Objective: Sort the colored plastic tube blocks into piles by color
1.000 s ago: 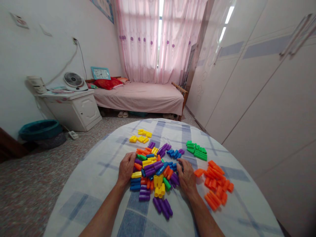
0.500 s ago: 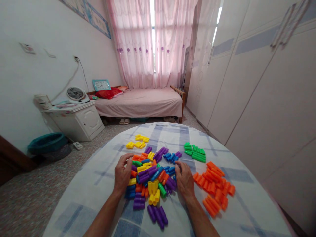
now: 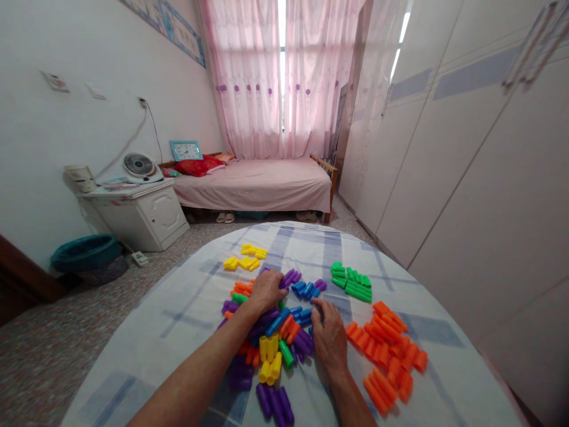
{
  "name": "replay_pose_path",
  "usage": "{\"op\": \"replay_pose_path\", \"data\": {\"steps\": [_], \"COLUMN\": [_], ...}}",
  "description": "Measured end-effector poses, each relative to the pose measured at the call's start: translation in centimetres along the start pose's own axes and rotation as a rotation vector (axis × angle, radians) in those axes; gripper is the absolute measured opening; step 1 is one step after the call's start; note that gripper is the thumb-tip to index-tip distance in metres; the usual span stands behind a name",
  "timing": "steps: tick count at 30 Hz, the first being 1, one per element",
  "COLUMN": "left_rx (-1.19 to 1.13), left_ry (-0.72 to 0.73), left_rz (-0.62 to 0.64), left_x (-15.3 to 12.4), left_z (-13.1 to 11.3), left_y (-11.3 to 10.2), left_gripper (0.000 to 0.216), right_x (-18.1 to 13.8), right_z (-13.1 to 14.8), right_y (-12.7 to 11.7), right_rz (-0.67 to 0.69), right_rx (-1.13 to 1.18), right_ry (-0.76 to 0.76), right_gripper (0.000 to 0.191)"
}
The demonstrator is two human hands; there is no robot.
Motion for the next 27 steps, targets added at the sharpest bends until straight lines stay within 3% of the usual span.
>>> {"op": "replay_pose_path", "data": {"steps": [5,12,18,27], "left_rx": [-0.046,-0.122,-0.088,0.001], "left_ry": [-0.028,-0.102,-0.161,-0.195], "left_rz": [-0.042,-0.183,-0.069,0.029], "left_x": [0.2,1.1,2.5,4.1], "left_z": [0.5,2.3,4.1,2.8], "left_y": [0.5,-2.5,-2.6,-1.2], "left_gripper": [0.025,0.03,0.027,0.028], "right_x": [0.0,-0.1,-0.1,-0.1], "right_z": [0.0,0.0,0.0,0.0], "right_y": [0.0,0.1,0.0,-0.1], "right_rz": [0.006,0.013,0.016,0.032], "right_rx": [-0.015,-0.041,-0.046,-0.033], "right_ry": [-0.009,-0.012,-0.008,-0.019], "right_gripper": [0.03,0.031,0.032,0.031]}}
Point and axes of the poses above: each hand's wrist, its own x-axis towards the middle knuckle, its own y-axis out of the palm, z = x × y, the point moved 2 cm from there along x, towards the middle knuckle, and after that the axes turned 8 degrees about -x, right-handed, at the moved point
